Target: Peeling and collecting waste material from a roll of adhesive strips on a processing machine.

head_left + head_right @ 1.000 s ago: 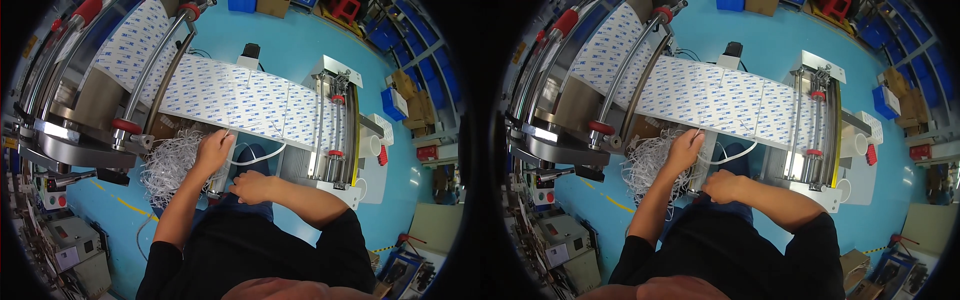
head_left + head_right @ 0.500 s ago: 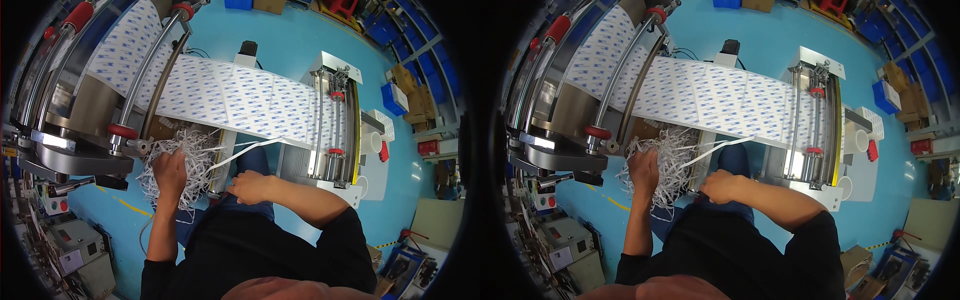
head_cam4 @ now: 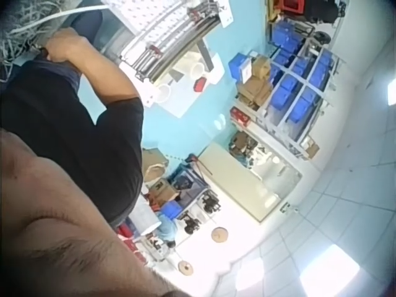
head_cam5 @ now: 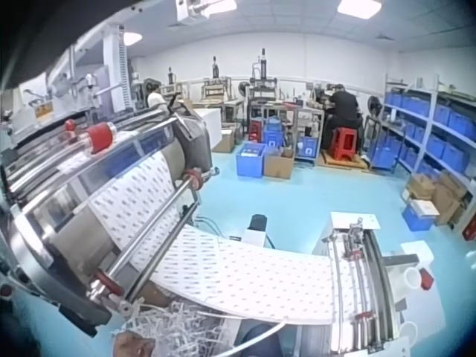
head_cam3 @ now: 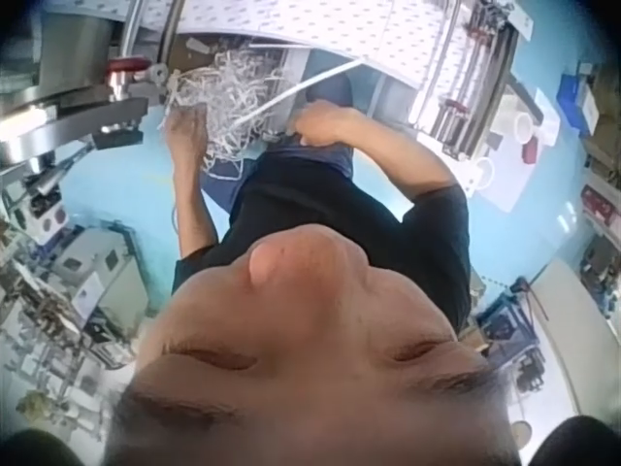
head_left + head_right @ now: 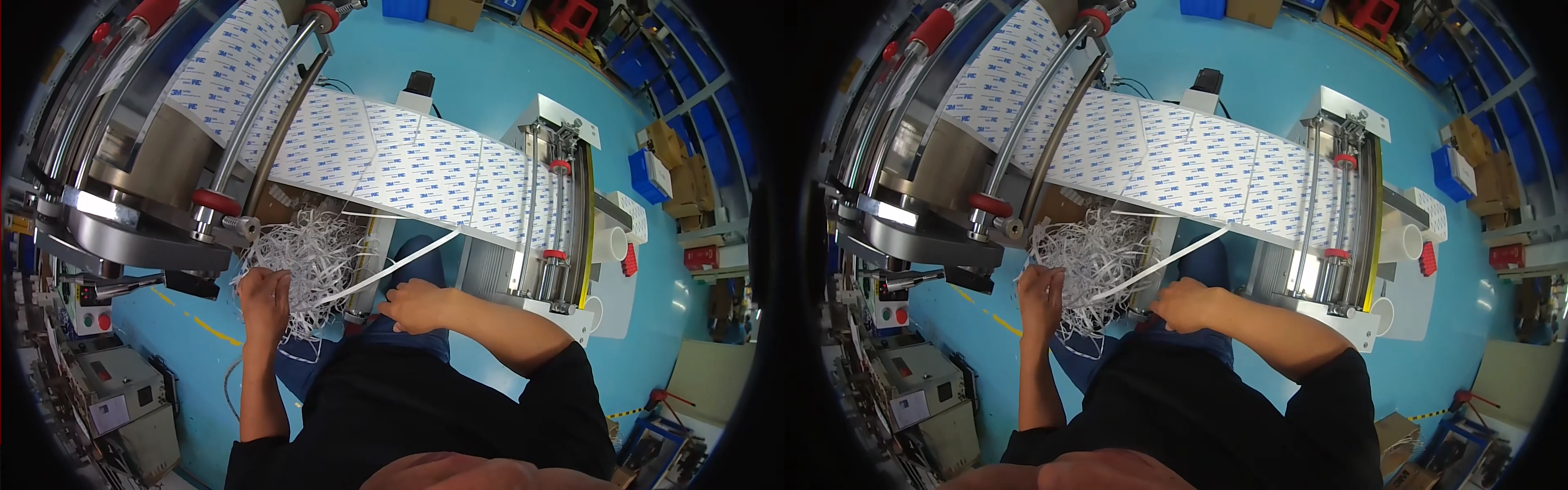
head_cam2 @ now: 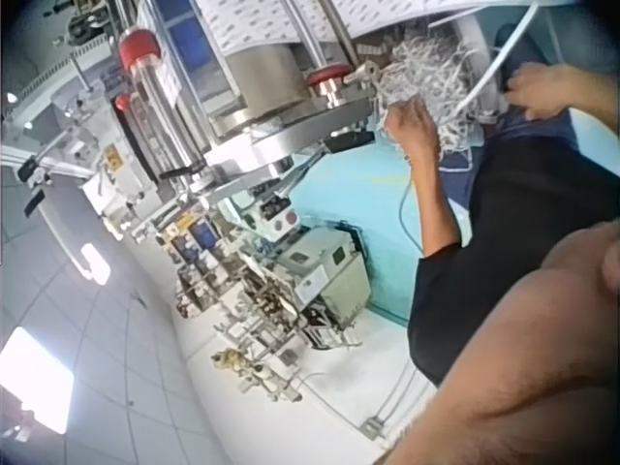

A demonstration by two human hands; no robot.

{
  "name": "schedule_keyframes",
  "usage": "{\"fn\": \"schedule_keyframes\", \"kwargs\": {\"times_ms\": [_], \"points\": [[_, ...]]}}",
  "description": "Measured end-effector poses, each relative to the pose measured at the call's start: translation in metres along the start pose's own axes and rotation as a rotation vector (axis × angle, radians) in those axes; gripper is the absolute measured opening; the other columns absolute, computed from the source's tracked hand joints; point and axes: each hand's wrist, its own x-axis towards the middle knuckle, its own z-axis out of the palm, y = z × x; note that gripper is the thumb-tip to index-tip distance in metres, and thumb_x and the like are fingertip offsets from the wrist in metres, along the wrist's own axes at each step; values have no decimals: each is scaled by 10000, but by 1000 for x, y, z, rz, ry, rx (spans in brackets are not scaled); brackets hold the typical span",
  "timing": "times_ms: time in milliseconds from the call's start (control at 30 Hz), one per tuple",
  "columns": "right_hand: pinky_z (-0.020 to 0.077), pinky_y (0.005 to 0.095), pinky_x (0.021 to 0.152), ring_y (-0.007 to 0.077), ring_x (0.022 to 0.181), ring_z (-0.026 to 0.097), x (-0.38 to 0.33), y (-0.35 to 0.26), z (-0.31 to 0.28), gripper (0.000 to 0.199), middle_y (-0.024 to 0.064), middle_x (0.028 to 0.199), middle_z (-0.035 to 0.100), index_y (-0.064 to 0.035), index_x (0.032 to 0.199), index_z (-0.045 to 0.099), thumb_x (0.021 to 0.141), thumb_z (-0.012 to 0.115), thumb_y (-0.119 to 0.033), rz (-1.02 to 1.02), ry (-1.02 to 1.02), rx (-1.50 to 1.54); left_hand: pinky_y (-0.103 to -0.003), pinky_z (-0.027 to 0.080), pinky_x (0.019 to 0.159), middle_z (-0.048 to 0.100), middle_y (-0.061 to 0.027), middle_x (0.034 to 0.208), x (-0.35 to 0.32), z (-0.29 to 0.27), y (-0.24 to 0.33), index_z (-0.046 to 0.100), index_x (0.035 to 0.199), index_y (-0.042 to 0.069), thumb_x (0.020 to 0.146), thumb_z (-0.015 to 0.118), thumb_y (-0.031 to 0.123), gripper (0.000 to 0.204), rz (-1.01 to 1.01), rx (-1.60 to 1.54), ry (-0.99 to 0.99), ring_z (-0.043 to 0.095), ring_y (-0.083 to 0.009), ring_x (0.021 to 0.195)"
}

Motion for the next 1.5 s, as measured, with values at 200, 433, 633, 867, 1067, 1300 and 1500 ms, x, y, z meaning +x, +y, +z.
{"fn": "schedule_keyframes", "kwargs": {"times_ms": [200,433,633,867,1067,1300,1500], "points": [[463,413,791,319,965,582,-1,0,-1,351,159,991,606,-29,1055,558,806,617,-268,1,-14,-3,-367,419,781,563,-124,925,0,-19,17,667,811,30,767,642,56,57,4,-60,-18,535,-276,868],[453,413,812,326,950,555,-5,6,4,378,155,995,559,-27,1086,511,831,593,-293,-54,28,59,-397,386,887,585,-90,889,1,-30,33,637,758,46,717,687,62,67,161,-7,-58,541,-273,907],[457,421,824,341,968,560,-4,4,3,392,154,1006,574,-19,1095,502,822,599,-284,5,-72,19,-399,425,804,588,-84,751,-13,-16,27,570,700,42,713,687,69,120,88,-188,-183,570,-296,801],[454,419,828,337,978,565,-3,1,0,410,185,986,585,-10,1102,498,816,605,-283,-22,-18,19,-360,420,727,568,-99,737,-11,-15,22,562,710,27,706,694,80,141,155,-337,-126,540,-289,747],[454,408,826,315,996,571,28,-9,-16,369,168,1022,595,-29,1075,546,815,608,-282,15,-36,-4,-326,405,724,555,-91,761,-10,-37,-43,543,701,22,753,633,72,115,-53,-296,-55,526,-238,770],[447,415,805,320,957,553,96,-14,-40,380,150,999,562,-40,1080,519,825,600,-309,22,-68,-6,-274,383,733,514,-59,848,-22,-61,-167,507,742,22,833,573,73,123,-152,-383,-28,491,-163,795],[459,405,798,314,976,571,101,-13,-39,354,162,995,591,-26,1056,548,821,607,-284,-4,-32,-9,-262,387,786,515,-36,906,-60,-43,-228,525,797,28,897,506,74,111,-489,-966,122,483,-109,828]]}}
